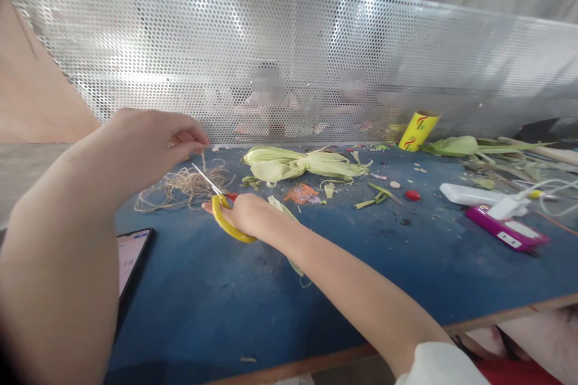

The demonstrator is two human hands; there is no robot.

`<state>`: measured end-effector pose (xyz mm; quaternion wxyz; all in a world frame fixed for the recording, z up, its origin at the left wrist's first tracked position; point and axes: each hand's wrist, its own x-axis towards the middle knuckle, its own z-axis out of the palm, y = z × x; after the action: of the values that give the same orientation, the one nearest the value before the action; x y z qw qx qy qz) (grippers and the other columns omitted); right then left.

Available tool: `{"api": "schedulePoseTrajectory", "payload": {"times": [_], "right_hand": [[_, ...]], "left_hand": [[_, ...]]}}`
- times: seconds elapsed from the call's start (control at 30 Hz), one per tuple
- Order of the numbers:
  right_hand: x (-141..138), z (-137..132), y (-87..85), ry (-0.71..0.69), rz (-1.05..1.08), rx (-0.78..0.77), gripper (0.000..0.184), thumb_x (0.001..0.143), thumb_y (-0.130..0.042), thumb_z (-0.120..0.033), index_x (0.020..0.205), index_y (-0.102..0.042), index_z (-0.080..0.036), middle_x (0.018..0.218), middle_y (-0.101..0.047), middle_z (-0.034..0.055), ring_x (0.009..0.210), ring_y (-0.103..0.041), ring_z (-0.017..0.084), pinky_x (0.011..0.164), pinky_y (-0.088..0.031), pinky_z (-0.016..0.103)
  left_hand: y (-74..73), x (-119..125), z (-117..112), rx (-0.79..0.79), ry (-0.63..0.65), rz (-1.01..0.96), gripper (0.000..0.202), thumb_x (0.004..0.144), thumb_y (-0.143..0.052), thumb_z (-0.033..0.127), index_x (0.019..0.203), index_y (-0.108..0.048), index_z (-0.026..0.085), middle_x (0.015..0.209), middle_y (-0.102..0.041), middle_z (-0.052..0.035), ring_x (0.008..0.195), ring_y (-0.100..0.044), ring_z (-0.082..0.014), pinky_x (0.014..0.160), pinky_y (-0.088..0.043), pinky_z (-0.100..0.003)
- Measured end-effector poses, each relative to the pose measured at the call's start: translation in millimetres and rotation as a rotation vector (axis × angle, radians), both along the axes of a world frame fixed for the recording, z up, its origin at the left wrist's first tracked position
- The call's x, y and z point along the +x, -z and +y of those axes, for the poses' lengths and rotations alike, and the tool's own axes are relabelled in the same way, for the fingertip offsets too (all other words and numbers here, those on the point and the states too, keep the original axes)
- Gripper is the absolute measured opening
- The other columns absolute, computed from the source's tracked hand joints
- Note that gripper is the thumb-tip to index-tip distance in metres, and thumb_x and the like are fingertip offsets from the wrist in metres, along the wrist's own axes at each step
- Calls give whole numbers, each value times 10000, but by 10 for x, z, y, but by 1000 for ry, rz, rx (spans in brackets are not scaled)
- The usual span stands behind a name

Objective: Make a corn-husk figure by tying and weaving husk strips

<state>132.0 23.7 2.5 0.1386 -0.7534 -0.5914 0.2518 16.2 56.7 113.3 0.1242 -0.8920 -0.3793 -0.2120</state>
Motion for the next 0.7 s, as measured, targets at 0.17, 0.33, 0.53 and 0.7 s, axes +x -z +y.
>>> {"api": "schedulePoseTrajectory", "payload": {"times": [0.17, 0.33, 0.53, 0.7], "right_hand": [[44, -89, -34, -32, 81, -61, 803, 684, -421, -694, 1192, -482, -75, 905, -683, 150, 711, -655, 260, 577, -488, 333], [12, -40, -15, -35, 144, -89, 879, 660, -473, -693, 1220, -437, -17, 871, -679, 174, 698, -654, 259, 550, -466, 302], [-14, 20, -17, -114, 96, -16, 610, 714, -409, -686, 915, -632, -155, 685, -666, 66, 629, -630, 226, 595, -462, 307], [-1, -24, -22, -89, 31, 19, 542, 745, -413, -646, 821, -656, -167, 711, -667, 81, 662, -624, 231, 604, -447, 298]], "left_hand": [[11, 50, 28, -51, -37, 38, 144, 755, -506, 212, 718, -641, 242, 540, -543, 43, 474, -409, -99, 547, -312, -236], [24, 60, -9, 2, 9, -4, 175, 744, -490, 188, 750, -658, 239, 553, -548, 51, 473, -413, -84, 603, -356, -241], [34, 36, -18, 39, 80, -42, 191, 734, -474, 176, 732, -657, 230, 560, -544, 65, 488, -437, -70, 668, -398, -265], [-42, 5, -85, 31, 66, -103, 208, 749, -452, 223, 753, -659, 242, 650, -585, 71, 602, -504, -90, 735, -403, -294]]}}
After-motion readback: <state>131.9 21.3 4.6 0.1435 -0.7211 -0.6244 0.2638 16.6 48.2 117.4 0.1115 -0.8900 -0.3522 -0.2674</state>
